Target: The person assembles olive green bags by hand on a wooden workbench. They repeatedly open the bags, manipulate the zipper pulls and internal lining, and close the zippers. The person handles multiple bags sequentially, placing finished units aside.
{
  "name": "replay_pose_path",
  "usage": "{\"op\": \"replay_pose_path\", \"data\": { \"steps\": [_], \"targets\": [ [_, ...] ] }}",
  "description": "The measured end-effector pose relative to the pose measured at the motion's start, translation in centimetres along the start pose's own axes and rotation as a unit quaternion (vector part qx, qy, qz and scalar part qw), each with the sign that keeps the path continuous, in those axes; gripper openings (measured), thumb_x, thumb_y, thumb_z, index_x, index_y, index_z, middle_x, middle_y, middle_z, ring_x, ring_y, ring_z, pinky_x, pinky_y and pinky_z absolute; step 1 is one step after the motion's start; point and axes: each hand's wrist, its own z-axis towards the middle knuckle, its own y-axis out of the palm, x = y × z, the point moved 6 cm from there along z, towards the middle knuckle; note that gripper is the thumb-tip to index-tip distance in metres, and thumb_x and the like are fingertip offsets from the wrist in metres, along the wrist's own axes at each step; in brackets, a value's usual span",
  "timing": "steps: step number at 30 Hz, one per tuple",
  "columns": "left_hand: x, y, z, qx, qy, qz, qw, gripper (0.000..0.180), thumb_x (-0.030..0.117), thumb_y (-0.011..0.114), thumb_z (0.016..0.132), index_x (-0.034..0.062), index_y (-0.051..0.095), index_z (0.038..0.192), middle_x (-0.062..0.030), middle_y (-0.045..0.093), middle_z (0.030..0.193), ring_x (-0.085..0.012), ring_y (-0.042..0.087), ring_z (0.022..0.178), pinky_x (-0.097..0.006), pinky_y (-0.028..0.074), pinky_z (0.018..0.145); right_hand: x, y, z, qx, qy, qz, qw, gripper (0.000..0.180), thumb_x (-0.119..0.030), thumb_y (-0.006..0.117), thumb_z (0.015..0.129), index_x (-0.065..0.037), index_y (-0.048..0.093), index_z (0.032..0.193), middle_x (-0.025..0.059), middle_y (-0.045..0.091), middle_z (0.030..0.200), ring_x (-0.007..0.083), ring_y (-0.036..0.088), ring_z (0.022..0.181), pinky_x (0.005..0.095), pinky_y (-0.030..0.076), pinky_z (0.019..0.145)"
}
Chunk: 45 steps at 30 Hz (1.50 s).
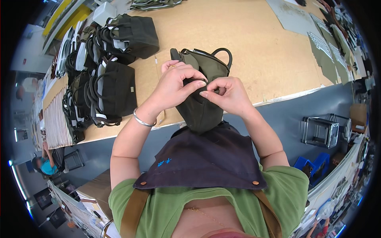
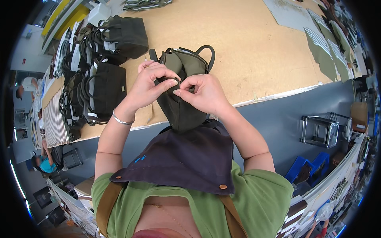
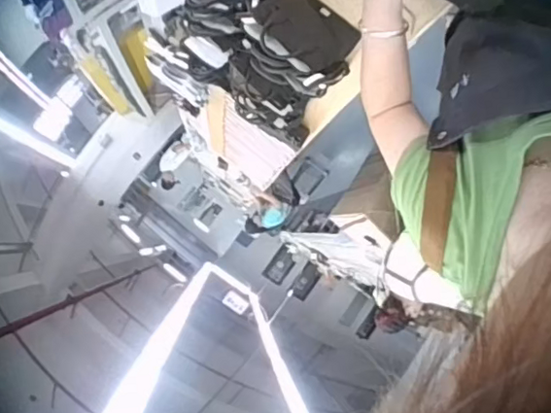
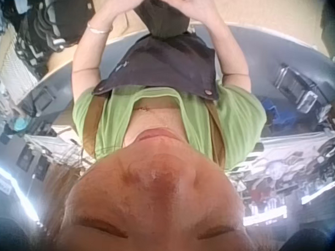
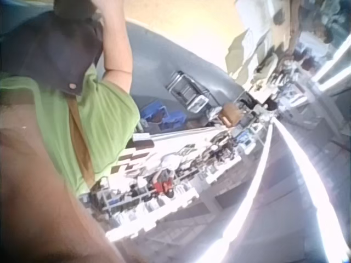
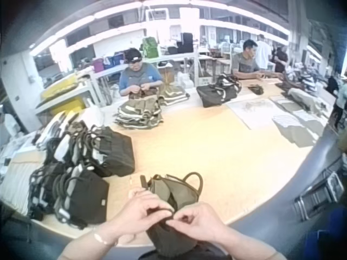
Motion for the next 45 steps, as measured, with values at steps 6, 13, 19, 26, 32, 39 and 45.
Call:
{"op": "replay_pose_path", "data": {
  "steps": [6,13,19,26,32,39,45],
  "targets": [
    [-0.2,0.6,-0.6,-0.007,-0.032,-0.035,0.999,0.004,0.014,0.063,0.089,0.0141,0.066,0.091,0.0056,0.056,0.08,-0.0122,0.048,0.086,-0.034,0.023,0.095,-1.3,-0.8,-0.2,0.056,-0.079,-0.034,0.995,0.024,-0.018,0.084,0.069,-0.006,0.07,0.084,0.0005,0.064,0.074,0.0076,0.055,0.059,0.0251,0.044,0.054],
    [-1.2,-1.3,-1.7,-0.037,0.0,-0.035,0.999,0.004,0.015,0.059,0.092,0.0134,0.061,0.095,0.0029,0.054,0.086,-0.0143,0.048,0.091,-0.034,0.024,0.092,-2.9,-1.5,2.4,-0.091,-0.218,-0.259,0.937,0.055,-0.031,0.089,0.057,-0.009,0.069,0.104,0.0077,0.065,0.101,0.0241,0.06,0.096,0.038,0.043,0.089],
    [-3.2,-6.0,-5.2,-0.059,-0.073,0.008,0.996,0.008,0.014,0.061,0.089,0.0115,0.061,0.097,0.0002,0.056,0.086,-0.0161,0.053,0.091,-0.037,0.026,0.098,-4.9,2.8,3.6,-0.24,-0.155,-0.349,0.892,0.04,-0.027,0.082,0.067,-0.005,0.068,0.098,0.0101,0.068,0.087,0.0286,0.064,0.087,0.0392,0.044,0.084],
    [1.2,-4.7,-6.6,-0.004,0.01,0.216,0.976,0.025,0.012,0.075,0.075,0.0133,0.059,0.093,0.0026,0.063,0.086,-0.0184,0.062,0.089,-0.047,0.025,0.105,-6.5,5.4,4.1,-0.319,-0.205,-0.29,0.879,0.026,-0.015,0.076,0.072,-0.003,0.068,0.094,0.0121,0.067,0.084,0.0272,0.065,0.08,0.0372,0.05,0.071],
    [1.2,-4.5,-6.8,0.011,0.01,0.192,0.981,0.022,0.013,0.076,0.077,0.0153,0.058,0.09,0.0052,0.062,0.072,-0.0177,0.06,0.084,-0.049,0.026,0.104,-6.5,5.5,5.9,-0.392,-0.133,-0.263,0.872,0.013,-0.011,0.064,0.082,-0.001,0.069,0.088,0.0123,0.066,0.072,0.024,0.061,0.064,0.035,0.048,0.062],
    [0.8,-4.5,-7.2,-0.018,-0.005,0.149,0.989,0.015,0.013,0.076,0.076,0.0146,0.062,0.079,0.0056,0.061,0.071,-0.0154,0.057,0.076,-0.042,0.029,0.098,-7.1,7.1,5.7,-0.371,-0.261,-0.32,0.832,0.01,-0.007,0.066,0.084,-0.001,0.069,0.091,0.0128,0.065,0.08,0.0289,0.062,0.073,0.0372,0.049,0.067],
    [-0.7,-5.2,-8.1,0.037,-0.026,0.116,0.992,0.011,0.014,0.076,0.077,0.0155,0.067,0.084,0.0062,0.06,0.067,-0.0131,0.055,0.071,-0.036,0.03,0.094,-8.0,6.7,5.3,-0.384,-0.252,-0.279,0.843,0.011,-0.006,0.064,0.085,-0.001,0.068,0.093,0.0129,0.065,0.082,0.0297,0.063,0.077,0.0374,0.05,0.069]
  ]
}}
